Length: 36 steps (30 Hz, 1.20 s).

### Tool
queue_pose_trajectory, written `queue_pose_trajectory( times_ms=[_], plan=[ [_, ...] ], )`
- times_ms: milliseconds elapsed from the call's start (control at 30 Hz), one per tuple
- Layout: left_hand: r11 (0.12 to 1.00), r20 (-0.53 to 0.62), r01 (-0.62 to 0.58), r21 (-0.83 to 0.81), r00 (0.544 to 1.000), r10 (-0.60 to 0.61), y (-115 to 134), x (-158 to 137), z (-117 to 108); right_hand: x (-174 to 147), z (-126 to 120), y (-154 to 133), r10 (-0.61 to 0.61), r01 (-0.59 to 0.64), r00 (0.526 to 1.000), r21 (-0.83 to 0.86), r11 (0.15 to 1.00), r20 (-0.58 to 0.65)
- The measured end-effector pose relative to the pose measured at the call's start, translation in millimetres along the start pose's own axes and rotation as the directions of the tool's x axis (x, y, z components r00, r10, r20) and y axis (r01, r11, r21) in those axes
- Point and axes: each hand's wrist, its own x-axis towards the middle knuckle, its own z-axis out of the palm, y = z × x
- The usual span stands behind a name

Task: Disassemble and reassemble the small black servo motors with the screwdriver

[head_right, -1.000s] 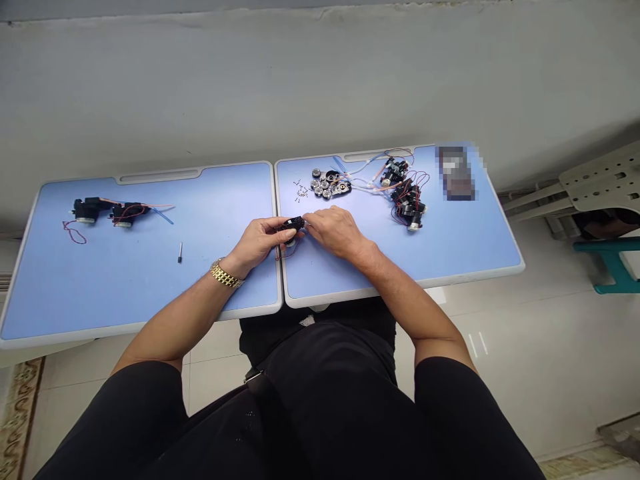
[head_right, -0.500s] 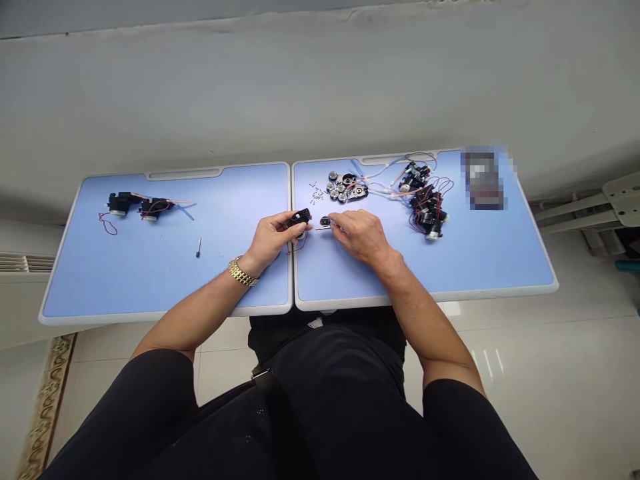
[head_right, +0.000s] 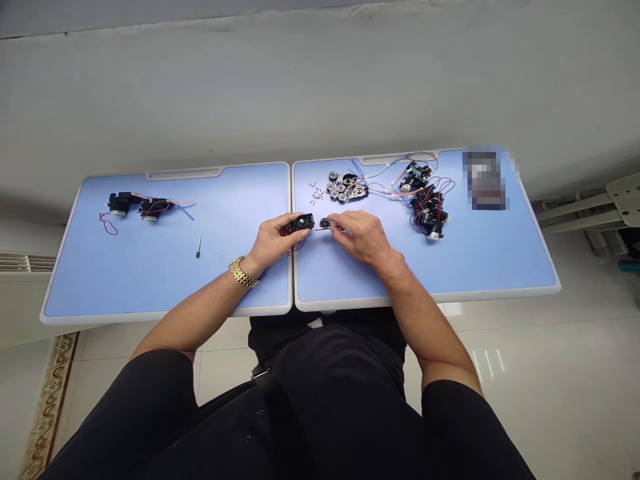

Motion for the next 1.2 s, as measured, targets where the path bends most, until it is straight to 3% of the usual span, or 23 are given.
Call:
queue_pose_trajectory(
  times_ms=[200, 400, 567, 733, 933, 1200],
  plan=[
    [0.961, 0.013, -0.195, 0.197, 0.98, 0.196, -7, 0, 2, 0, -9, 0, 0.012, -0.006, 0.997, 0.083, 0.997, -0.075],
    [0.91, 0.074, -0.289, 0.298, 0.957, 0.28, -7, -2, 2, 6, -12, -11, -0.012, 0.035, 0.994, 0.216, 0.976, -0.108],
    [0.89, 0.115, -0.325, 0.32, 0.946, 0.304, -3, -4, 2, 7, -6, -16, -0.106, 0.106, 0.994, 0.077, 0.991, -0.009],
    [0.896, 0.128, -0.291, 0.334, 0.956, 0.263, -2, -5, 3, 8, -4, -18, -0.111, 0.112, 0.992, -0.026, 0.993, 0.062],
    [0.896, 0.122, -0.282, 0.343, 0.959, 0.255, -2, -6, 5, 8, -9, -29, -0.009, 0.017, 0.987, -0.049, 0.999, 0.163],
    [0.872, 0.123, -0.297, 0.389, 0.955, 0.27, -4, -8, 7, 11, -18, -57, 0.108, -0.048, 0.968, -0.256, 0.965, 0.226]
  ],
)
